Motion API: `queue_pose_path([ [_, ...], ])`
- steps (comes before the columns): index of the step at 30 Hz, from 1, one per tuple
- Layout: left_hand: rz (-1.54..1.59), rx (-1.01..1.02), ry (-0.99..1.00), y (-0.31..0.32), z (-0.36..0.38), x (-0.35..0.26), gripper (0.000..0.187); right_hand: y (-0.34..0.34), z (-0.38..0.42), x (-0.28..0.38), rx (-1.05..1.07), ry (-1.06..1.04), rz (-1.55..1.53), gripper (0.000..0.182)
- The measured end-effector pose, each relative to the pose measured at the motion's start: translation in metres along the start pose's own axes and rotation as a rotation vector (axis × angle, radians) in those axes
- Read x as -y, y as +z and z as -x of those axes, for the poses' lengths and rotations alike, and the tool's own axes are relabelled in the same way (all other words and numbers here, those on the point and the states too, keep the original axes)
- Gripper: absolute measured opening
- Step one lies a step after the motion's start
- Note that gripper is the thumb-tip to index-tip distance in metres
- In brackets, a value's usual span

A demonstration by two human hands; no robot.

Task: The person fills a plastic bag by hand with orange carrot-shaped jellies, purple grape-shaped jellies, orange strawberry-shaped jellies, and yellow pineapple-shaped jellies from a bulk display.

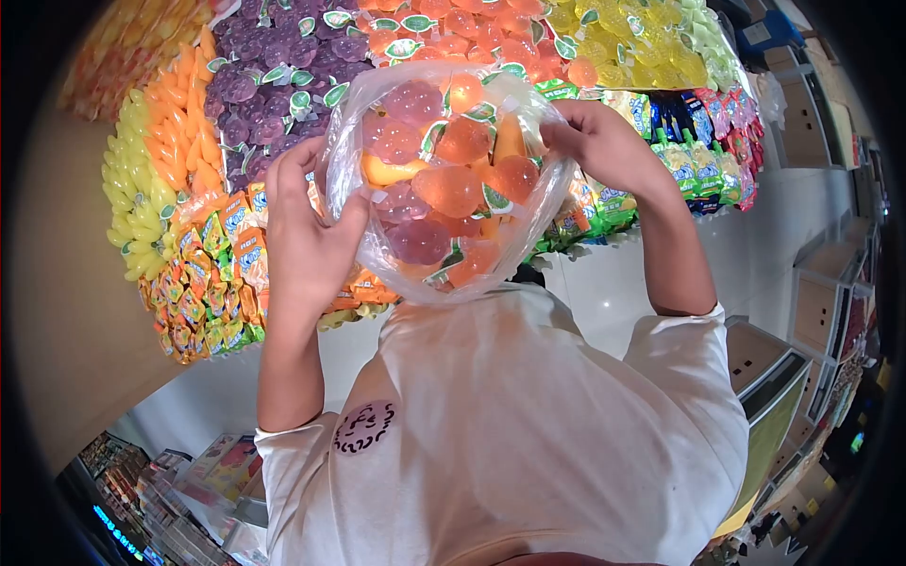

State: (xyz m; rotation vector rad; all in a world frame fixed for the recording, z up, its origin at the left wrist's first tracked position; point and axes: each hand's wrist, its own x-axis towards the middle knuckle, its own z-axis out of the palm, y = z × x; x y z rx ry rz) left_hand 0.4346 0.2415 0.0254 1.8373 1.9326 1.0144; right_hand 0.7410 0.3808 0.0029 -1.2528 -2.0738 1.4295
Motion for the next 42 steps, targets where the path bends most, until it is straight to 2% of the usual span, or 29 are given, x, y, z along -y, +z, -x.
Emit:
queue_pose_path([
  [1,-0.042,-0.056,-0.008,-0.002,-0.003,-0.004,0.045,-0.001,0.0,-0.001,-0.043,-0.009,0.059,0.031],
  [2,-0.042,-0.056,-0.004,-0.007,-0.005,-0.007,0.045,-0.001,0.0,-0.001,-0.085,-0.017,0.118,0.031],
  [4,-0.227,0.038,-0.105,-0.016,-0.008,-0.009,0.026,0.007,0.007,0.009,-0.16,-0.015,0.235,0.03],
  [5,-0.226,0.035,-0.103,-0.018,-0.009,-0.007,0.026,0.013,0.011,0.012,-0.304,-0.041,0.328,0.03],
  [7,-0.233,0.199,-0.125,-0.023,-0.01,-0.003,0.015,0.021,0.014,0.014,-0.554,-0.13,0.477,0.026],
  [8,-0.233,0.197,-0.121,-0.025,-0.01,-0.001,0.015,0.023,0.016,0.018,-0.558,-0.131,0.478,0.026],
  [10,0.017,0.136,-0.126,-0.028,-0.01,0.002,0.014,0.027,0.018,0.024,-0.698,-0.228,0.34,0.024],
  [11,0.018,0.14,-0.115,-0.025,-0.011,0.005,0.014,0.028,0.015,0.021,-0.708,-0.225,0.341,0.024],
  [13,0.677,-0.187,-0.064,-0.018,-0.016,0.006,0.023,0.032,0.006,0.017,-0.648,-0.454,-0.025,0.023],
  [14,0.684,-0.181,-0.055,-0.017,-0.019,0.001,0.023,0.035,0.005,0.02,-0.66,-0.454,-0.018,0.023],
  [16,1.011,-0.299,-0.298,-0.02,-0.023,-0.021,0.017,0.052,0.008,0.038,-0.557,-0.336,-0.664,0.024],
  [17,1.06,-0.19,-0.255,-0.023,-0.02,-0.001,0.019,0.057,0.008,0.044,-0.531,-0.354,-0.782,0.023],
  [18,1.074,-0.187,-0.248,-0.018,-0.021,0.007,0.019,0.061,0.006,0.053,-0.538,-0.359,-0.769,0.023],
  [20,1.339,-0.192,-0.05,-0.011,-0.023,0.015,0.024,0.069,0.004,0.074,-0.597,-0.375,-0.85,0.022],
  [21,1.312,-0.396,-0.293,-0.013,-0.03,-0.019,0.016,0.071,0.004,0.082,-0.612,-0.383,-0.841,0.021],
  [22,1.324,-0.383,-0.29,-0.014,-0.028,-0.009,0.016,0.074,0.003,0.081,-0.626,-0.384,-0.831,0.021],
  [23,1.383,-0.297,-0.142,-0.013,-0.023,0.008,0.014,0.075,0.001,0.078,-0.599,-0.425,-0.791,0.025],
  [25,1.337,-0.445,-0.228,-0.01,-0.027,-0.003,0.015,0.076,0.006,0.084,-0.61,-0.45,-0.677,0.028],
  [26,1.354,-0.422,-0.222,-0.011,-0.026,0.004,0.015,0.078,0.007,0.091,-0.634,-0.45,-0.663,0.028],
  [28,1.366,-0.444,-0.091,-0.015,-0.025,0.01,0.016,0.078,0.009,0.102,-0.658,-0.54,-0.73,0.026],
  [30,1.099,-0.634,-0.13,-0.014,-0.026,-0.01,0.017,0.071,0.016,0.105,-0.686,-0.567,-0.684,0.027],
  [32,1.454,-0.459,-0.077,-0.024,-0.025,-0.022,0.018,0.063,0.023,0.108,-0.686,-0.593,-0.68,0.028],
  [38,1.496,-0.394,-0.168,-0.027,-0.033,-0.093,0.011,0.022,0.062,0.115,-0.722,-0.632,-0.745,0.029],
  [40,1.455,-0.327,-0.052,-0.018,-0.032,-0.11,0.01,0.004,0.077,0.111,-0.748,-0.621,-0.767,0.029],
  [41,1.584,-0.245,0.005,-0.011,-0.032,-0.116,0.01,-0.008,0.084,0.104,-0.714,-0.693,-0.795,0.028],
  [42,1.582,-0.253,0.005,-0.001,-0.032,-0.125,0.01,-0.021,0.09,0.094,-0.674,-0.766,-0.822,0.028],
])
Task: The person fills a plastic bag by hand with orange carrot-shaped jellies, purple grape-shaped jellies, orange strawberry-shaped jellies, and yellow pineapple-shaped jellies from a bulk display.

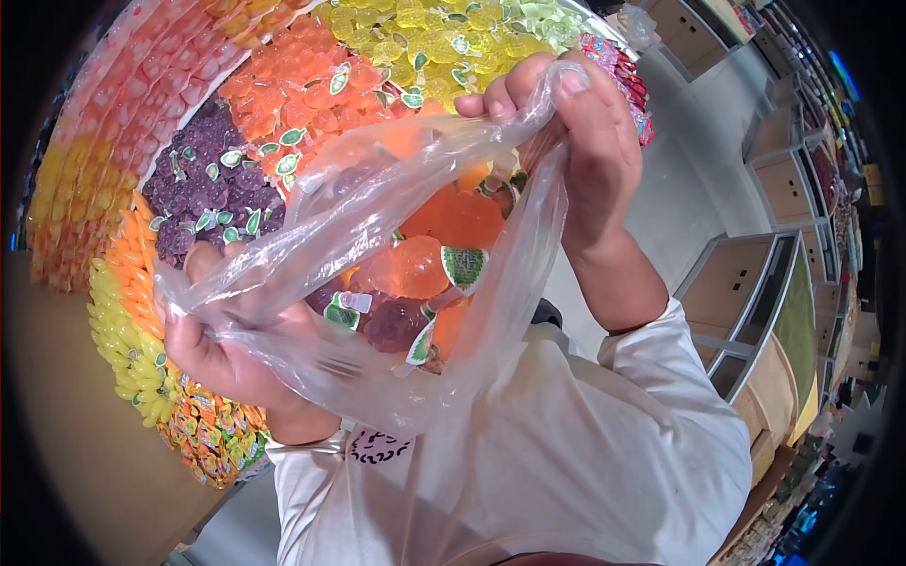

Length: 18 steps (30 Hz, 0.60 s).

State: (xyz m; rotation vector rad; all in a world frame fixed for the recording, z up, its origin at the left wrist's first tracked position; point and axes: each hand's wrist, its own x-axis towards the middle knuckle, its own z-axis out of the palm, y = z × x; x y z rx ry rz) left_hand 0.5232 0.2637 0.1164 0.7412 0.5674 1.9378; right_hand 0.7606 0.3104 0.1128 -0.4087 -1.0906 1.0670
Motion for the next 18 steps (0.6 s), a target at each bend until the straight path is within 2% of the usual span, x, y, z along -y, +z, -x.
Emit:
queue_pose_path([
  [2,0.075,0.104,0.035,0.022,0.007,0.022,0.012,-0.032,-0.009,0.012,0.061,-0.018,-0.02,0.028],
  [5,0.009,0.08,0.04,0.059,0.018,0.062,0.016,-0.08,-0.024,0.028,0.109,-0.05,0.072,0.031],
  [8,-0.009,0.093,0.026,0.094,0.017,0.101,0.016,-0.133,-0.043,0.039,0.121,0.014,0.004,0.03],
  [14,-0.122,0.062,0.047,0.156,0.01,0.166,0.016,-0.207,-0.087,0.053,0.088,0.026,0.001,0.028],
  [16,-0.238,-0.028,0.072,0.173,0.003,0.183,0.017,-0.222,-0.101,0.052,0.064,0.014,-0.019,0.028],
  [18,-0.238,-0.078,0.048,0.178,-0.007,0.196,0.016,-0.237,-0.119,0.047,0.047,-0.035,0.091,0.031],
])
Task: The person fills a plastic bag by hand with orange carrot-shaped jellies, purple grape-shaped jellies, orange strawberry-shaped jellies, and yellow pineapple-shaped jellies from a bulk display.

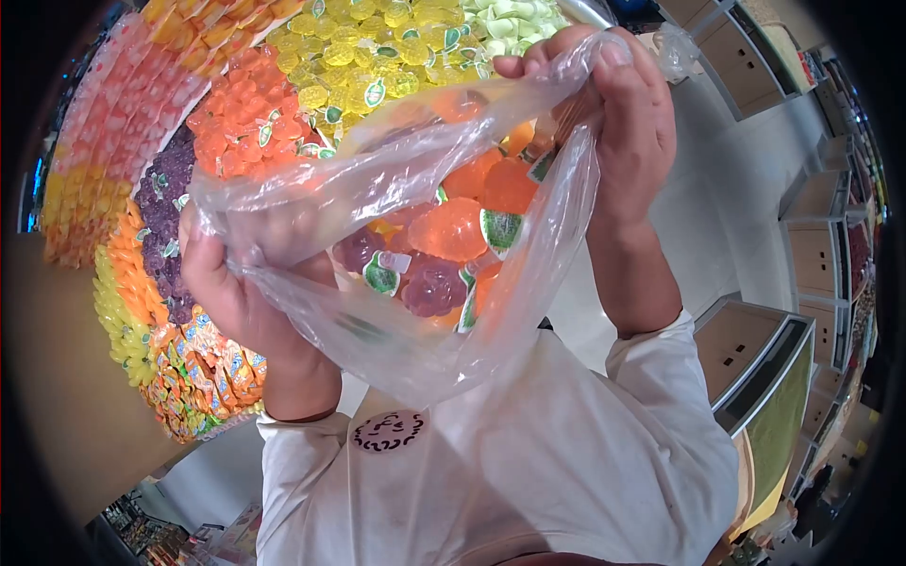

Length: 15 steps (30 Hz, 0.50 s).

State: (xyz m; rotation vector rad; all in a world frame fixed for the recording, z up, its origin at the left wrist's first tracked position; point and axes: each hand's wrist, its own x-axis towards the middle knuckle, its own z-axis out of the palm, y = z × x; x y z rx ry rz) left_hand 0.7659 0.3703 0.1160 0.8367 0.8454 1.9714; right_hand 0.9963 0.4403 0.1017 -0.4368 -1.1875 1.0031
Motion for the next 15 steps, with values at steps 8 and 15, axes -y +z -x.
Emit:
queue_pose_path([
  [8,0.222,0.12,-0.188,-0.007,-0.033,0.089,0.015,-0.061,-0.025,-0.073,-0.057,0.162,0.312,0.028],
  [15,-0.316,-0.163,-0.176,-0.013,-0.024,0.093,0.023,-0.104,-0.019,-0.072,-0.01,0.431,0.275,0.025],
])
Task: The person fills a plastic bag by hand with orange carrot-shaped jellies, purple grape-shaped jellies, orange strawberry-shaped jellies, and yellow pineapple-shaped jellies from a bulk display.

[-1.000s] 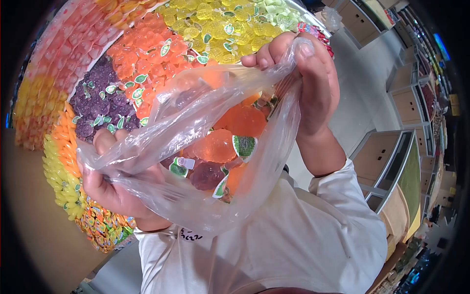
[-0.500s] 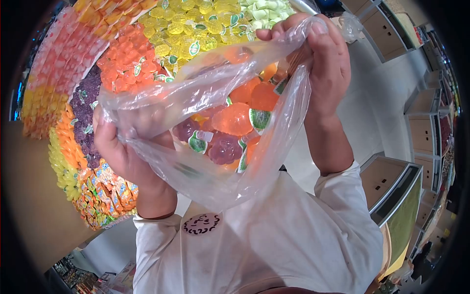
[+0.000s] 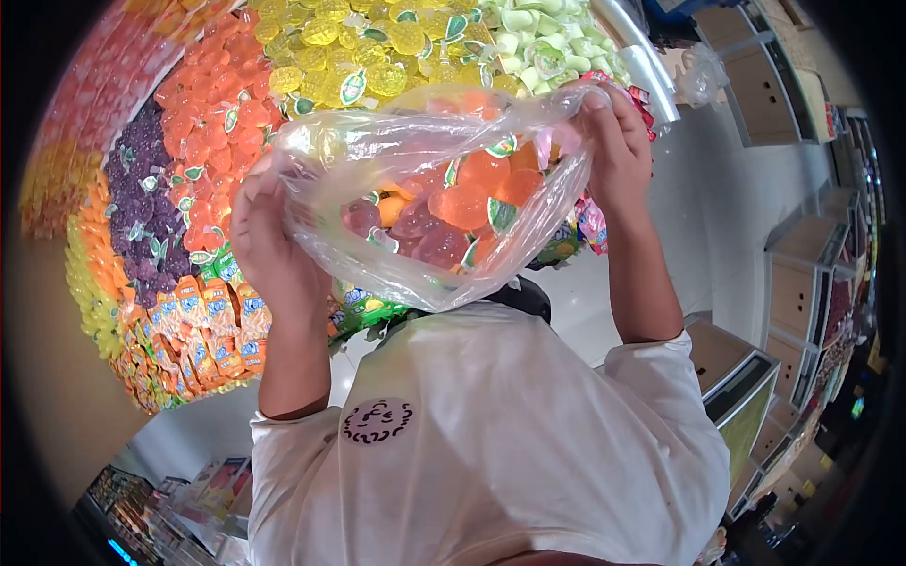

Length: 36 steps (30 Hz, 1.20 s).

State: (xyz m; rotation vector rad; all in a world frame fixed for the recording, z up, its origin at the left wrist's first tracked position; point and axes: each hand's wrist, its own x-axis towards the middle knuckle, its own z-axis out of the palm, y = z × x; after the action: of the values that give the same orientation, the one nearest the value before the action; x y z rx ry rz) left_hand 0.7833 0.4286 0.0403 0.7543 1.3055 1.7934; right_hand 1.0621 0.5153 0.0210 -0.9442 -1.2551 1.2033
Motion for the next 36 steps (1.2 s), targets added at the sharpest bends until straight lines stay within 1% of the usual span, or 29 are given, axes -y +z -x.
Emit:
queue_pose_path([
  [1,-0.015,-0.034,0.006,-0.002,0.006,-0.002,0.023,-0.007,0.0,0.002,0.011,0.027,0.056,0.025],
  [2,-0.031,-0.055,0.054,-0.003,0.011,-0.003,0.022,-0.021,-0.003,-0.002,0.09,-0.007,0.065,0.021],
  [4,-0.066,-0.056,0.143,-0.003,0.021,-0.001,0.022,-0.033,-0.006,0.0,0.139,-0.011,0.019,0.018],
  [6,-0.098,-0.106,0.129,0.0,0.033,-0.004,0.025,-0.046,-0.007,0.001,0.206,-0.063,-0.003,0.009],
  [7,-0.103,-0.137,0.13,0.001,0.036,-0.007,0.028,-0.052,-0.009,0.001,0.224,-0.064,-0.018,0.009],
  [8,-0.048,-0.105,0.142,-0.003,0.039,-0.006,0.029,-0.057,-0.01,0.0,0.259,-0.04,-0.045,0.008],
  [9,-0.061,-0.122,0.153,0.001,0.043,-0.008,0.029,-0.06,-0.01,-0.002,0.293,-0.011,-0.072,0.008],
  [10,-0.067,-0.089,0.149,0.004,0.047,-0.01,0.026,-0.061,-0.01,0.0,0.332,0.063,-0.143,0.01],
  [11,-0.067,-0.052,0.147,0.007,0.052,-0.013,0.023,-0.064,-0.009,0.0,0.342,0.069,-0.153,0.01],
  [12,-0.066,-0.014,0.146,0.007,0.055,-0.013,0.016,-0.066,-0.011,0.0,0.382,0.092,-0.171,0.011],
  [13,-0.066,-0.017,0.16,0.01,0.058,-0.015,0.016,-0.067,-0.013,0.0,0.422,0.107,-0.187,0.011],
  [15,-0.123,-0.107,0.112,0.016,0.064,-0.02,0.011,-0.067,-0.016,0.0,0.44,0.057,-0.179,0.012],
  [16,-0.121,-0.107,0.123,0.011,0.065,-0.021,0.011,-0.067,-0.017,0.0,0.452,0.062,-0.192,0.011],
  [18,-0.103,-0.112,0.137,-0.002,0.066,-0.02,0.018,-0.067,-0.018,-0.001,0.444,0.046,-0.177,0.011],
  [19,-0.1,-0.104,0.136,-0.004,0.067,-0.022,0.018,-0.069,-0.017,-0.003,0.437,0.043,-0.174,0.011],
  [21,-0.095,-0.206,0.198,-0.003,0.061,-0.027,0.022,-0.073,-0.02,-0.002,0.426,0.087,-0.157,0.011],
  [22,-0.073,-0.201,0.209,-0.005,0.057,-0.028,0.022,-0.071,-0.019,0.002,0.407,0.081,-0.172,0.011],
  [24,-0.053,-0.129,0.34,-0.015,0.055,-0.032,0.022,-0.071,-0.018,0.01,0.427,0.053,-0.166,0.011],
  [25,-0.036,-0.127,0.355,-0.019,0.054,-0.032,0.022,-0.07,-0.021,0.013,0.444,0.026,-0.174,0.012],
  [26,-0.024,-0.055,0.373,-0.022,0.053,-0.031,0.022,-0.067,-0.022,0.018,0.435,-0.038,-0.16,0.014],
  [27,-0.016,0.016,0.384,-0.023,0.053,-0.03,0.023,-0.067,-0.023,0.019,0.435,-0.048,-0.151,0.014],
  [29,0.034,0.012,0.367,-0.02,0.056,-0.031,0.023,-0.07,-0.031,0.02,0.486,-0.078,-0.287,0.016],
  [31,0.075,0.009,0.357,-0.017,0.053,-0.033,0.023,-0.071,-0.038,0.018,0.485,-0.082,-0.289,0.017],
  [33,0.197,-0.096,0.299,-0.015,0.045,-0.033,0.023,-0.07,-0.05,0.013,0.528,-0.027,-0.303,0.017],
  [34,0.201,-0.099,0.301,-0.02,0.036,-0.03,0.023,-0.067,-0.057,0.01,0.505,0.022,-0.308,0.016],
  [35,0.164,-0.05,0.271,-0.031,0.021,-0.022,0.021,-0.061,-0.066,0.007,0.511,0.023,-0.304,0.016],
  [36,0.125,-0.001,0.241,-0.038,0.005,-0.014,0.02,-0.054,-0.077,0.002,0.501,0.041,-0.214,0.016],
])
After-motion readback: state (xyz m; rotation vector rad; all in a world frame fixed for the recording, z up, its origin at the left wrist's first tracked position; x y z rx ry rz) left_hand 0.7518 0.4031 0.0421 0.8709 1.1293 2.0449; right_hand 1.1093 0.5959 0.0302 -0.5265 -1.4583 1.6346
